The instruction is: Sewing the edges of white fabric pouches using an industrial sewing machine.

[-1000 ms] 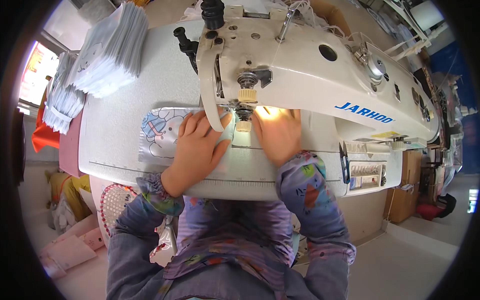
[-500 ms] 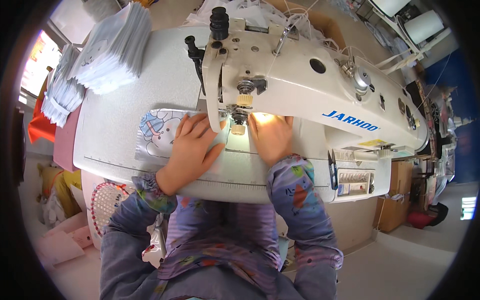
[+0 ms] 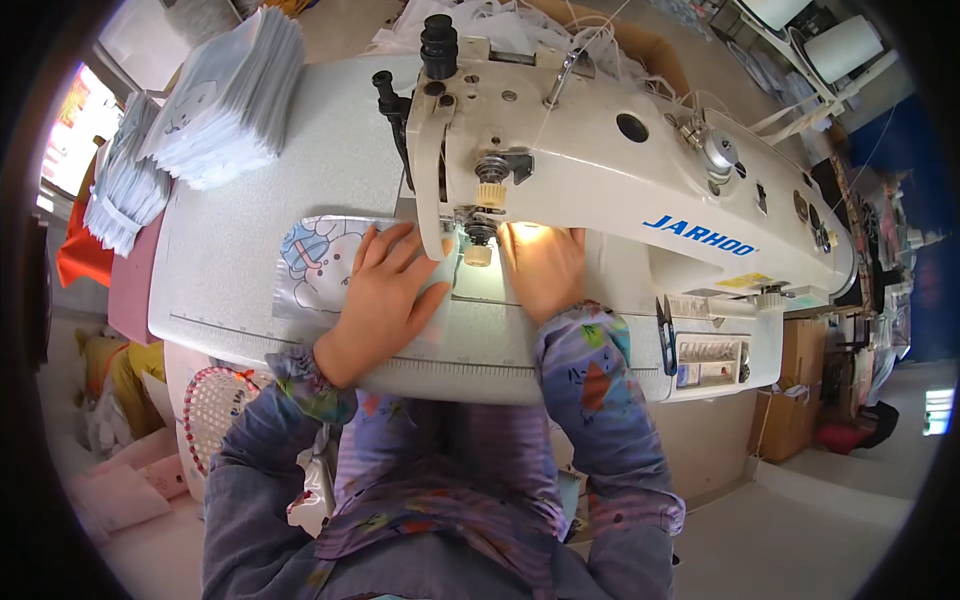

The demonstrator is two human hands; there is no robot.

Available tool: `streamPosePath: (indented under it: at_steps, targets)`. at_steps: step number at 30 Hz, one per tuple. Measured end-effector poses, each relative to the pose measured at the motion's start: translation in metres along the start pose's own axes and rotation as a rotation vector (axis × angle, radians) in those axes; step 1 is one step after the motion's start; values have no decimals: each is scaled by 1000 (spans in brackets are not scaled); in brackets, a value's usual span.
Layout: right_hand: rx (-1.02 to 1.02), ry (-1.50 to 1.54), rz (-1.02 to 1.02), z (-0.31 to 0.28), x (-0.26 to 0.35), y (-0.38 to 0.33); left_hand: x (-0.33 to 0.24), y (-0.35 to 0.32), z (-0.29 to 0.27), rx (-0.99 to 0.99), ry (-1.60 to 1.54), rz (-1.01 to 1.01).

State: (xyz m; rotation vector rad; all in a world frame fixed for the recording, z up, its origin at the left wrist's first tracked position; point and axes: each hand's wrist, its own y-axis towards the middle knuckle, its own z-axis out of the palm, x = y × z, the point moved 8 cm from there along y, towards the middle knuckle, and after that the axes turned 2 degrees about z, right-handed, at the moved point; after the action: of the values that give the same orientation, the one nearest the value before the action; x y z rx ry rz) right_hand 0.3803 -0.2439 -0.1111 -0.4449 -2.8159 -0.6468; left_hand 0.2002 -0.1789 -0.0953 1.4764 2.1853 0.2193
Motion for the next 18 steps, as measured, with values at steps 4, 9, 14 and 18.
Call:
streamPosePath:
  at_steps: [4,9,14,18]
  targets:
    - [-146,23,-22,-19,8,-4,4,1,0,-9,-33,2]
    - [-5,367,-281,-29,51,-31,3,-15,-1,61,-110,29]
    - [126,277,-292,-17,59,-25,7,-30,-10,80,-265,40]
    - [174,263,-264,-14,57,-23,16,-22,-14,79,-312,87]
